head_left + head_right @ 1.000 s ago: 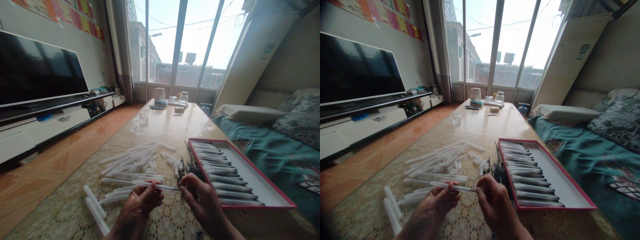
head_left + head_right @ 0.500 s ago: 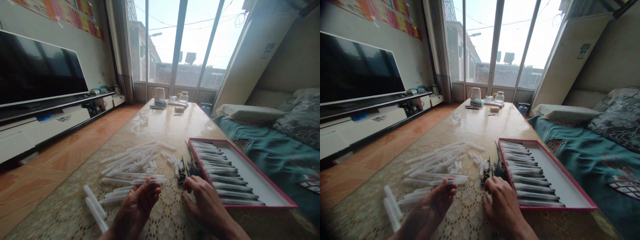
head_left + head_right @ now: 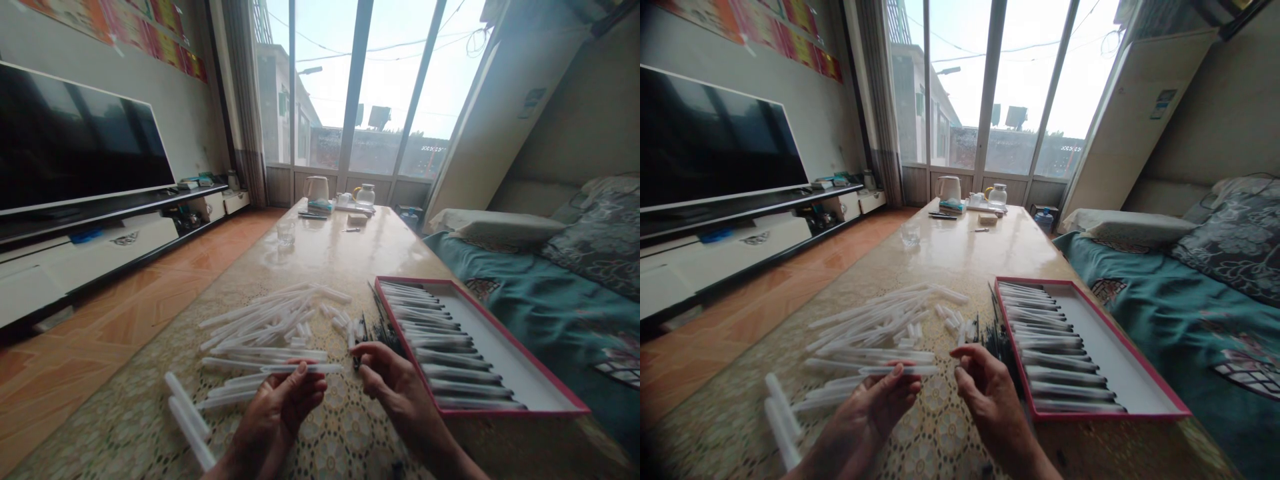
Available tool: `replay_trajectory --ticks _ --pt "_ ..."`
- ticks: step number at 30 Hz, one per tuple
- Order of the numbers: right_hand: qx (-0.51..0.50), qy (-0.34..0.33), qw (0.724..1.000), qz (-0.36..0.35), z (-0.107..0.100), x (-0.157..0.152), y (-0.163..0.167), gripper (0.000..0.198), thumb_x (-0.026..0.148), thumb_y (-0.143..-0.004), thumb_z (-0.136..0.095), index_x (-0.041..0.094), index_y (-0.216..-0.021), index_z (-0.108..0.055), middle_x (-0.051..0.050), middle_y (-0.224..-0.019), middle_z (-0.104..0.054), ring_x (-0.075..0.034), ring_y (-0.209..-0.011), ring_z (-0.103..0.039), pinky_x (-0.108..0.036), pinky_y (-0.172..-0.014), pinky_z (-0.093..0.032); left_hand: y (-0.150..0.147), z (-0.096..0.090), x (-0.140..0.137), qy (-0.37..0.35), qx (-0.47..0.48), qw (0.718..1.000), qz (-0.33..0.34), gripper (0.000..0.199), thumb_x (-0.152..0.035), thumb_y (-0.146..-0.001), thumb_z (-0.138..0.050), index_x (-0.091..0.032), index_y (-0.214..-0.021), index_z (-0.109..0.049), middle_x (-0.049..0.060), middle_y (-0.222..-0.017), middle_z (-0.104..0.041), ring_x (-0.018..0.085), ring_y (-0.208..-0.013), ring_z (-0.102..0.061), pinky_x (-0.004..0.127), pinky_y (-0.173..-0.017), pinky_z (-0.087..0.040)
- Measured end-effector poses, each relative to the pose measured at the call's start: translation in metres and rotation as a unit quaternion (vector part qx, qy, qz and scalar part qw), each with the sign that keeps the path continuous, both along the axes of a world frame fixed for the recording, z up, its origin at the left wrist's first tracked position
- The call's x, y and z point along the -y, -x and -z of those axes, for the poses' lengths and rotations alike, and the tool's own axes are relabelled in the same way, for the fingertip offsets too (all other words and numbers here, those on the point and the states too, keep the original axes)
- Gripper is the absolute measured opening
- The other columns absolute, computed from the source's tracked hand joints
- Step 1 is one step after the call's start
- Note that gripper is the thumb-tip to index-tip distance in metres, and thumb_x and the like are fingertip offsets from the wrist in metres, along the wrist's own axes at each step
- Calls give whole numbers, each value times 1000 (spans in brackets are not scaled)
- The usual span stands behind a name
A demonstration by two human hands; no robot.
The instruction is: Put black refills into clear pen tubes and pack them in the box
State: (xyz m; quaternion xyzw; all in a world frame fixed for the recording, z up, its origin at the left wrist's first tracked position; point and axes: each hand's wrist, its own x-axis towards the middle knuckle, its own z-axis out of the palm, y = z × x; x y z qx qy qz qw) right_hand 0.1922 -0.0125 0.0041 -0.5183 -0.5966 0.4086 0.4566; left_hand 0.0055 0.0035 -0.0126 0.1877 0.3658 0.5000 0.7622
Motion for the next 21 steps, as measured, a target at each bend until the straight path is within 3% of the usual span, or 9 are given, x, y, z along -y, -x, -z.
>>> replay_trajectory --ticks 6,21 --pt "-104 7 994 15 6 2 6 21 37 -79 -61 17 -85 -59 2 -66 -54 -10 -57 -49 -21 -53 -39 0 2 -1 0 12 1000 10 11 -15 -72 -68 -13 -83 -68 8 -77 -73 18 -73 -69 30 -75 -53" --pt "-60 -34 998 15 -3 10 12 11 28 -80 -61 18 -83 -61 1 -70 -60 -12 -63 -58 -23 -60 -48 -2 3 1 -6 26 999 42 9 -16 -74 -67 -12 -82 -69 7 -74 -72 16 -71 -67 27 -73 -52"
